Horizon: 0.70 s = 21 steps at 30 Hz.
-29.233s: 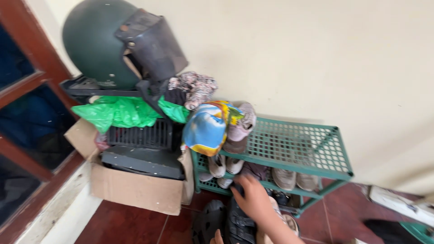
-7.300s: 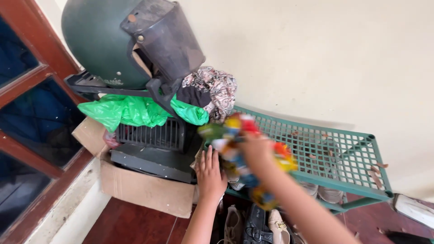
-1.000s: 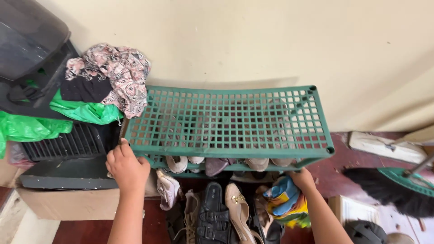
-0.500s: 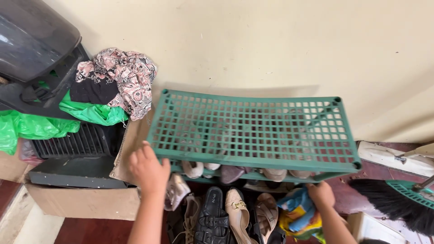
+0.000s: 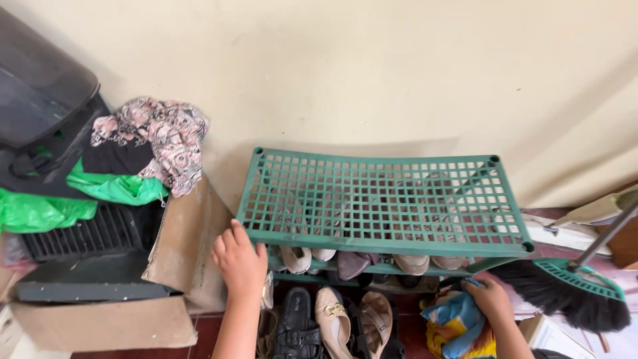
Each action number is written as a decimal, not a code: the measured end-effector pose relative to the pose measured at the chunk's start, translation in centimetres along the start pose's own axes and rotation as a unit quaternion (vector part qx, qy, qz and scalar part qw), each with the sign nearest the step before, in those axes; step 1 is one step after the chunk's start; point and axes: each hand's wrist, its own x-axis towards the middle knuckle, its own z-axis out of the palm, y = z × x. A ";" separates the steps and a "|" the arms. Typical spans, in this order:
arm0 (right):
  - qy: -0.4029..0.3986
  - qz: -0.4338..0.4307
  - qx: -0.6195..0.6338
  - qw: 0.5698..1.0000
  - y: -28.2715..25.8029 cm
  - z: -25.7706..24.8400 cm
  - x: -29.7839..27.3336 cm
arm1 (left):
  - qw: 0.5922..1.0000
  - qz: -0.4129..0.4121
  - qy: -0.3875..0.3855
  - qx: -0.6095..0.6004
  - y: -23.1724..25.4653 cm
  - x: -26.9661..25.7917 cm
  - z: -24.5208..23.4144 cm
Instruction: Organizing various pieces of footwear on a shoe rack and wiping them down with a cloth.
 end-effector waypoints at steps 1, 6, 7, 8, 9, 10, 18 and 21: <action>0.006 -0.004 0.003 1.000 -0.3 -0.8 -1.2 | 1.000 0.001 0.001 0.001 -0.2 0.0 0.2; -0.001 -0.089 0.145 0.986 -7.9 -8.4 -11.6 | 1.000 -0.008 0.000 -0.012 -0.1 -0.2 0.6; -0.006 -0.137 0.210 0.968 -10.5 -10.4 -14.1 | 1.000 -0.014 0.002 -0.009 0.0 -0.1 0.5; -0.006 -0.138 0.209 0.968 -13.3 -12.2 -16.1 | 1.000 -0.015 0.002 -0.009 -0.1 0.1 0.1; 0.018 -0.201 0.234 0.951 -16.1 -14.0 -18.1 | 0.999 -0.025 -0.025 -0.023 -0.1 0.2 -0.4; 0.041 -0.262 0.256 0.930 -19.0 -15.8 -20.0 | 0.997 -0.035 -0.052 -0.037 -0.1 0.4 -0.9; 0.163 -0.503 0.089 0.844 -43.7 -11.0 -23.9 | 0.987 -0.009 -0.144 -0.070 2.7 -0.6 -4.8; 0.126 -0.500 -0.050 0.855 -46.9 -5.1 -21.9 | 0.974 -0.022 -0.217 -0.067 3.0 -0.8 -5.2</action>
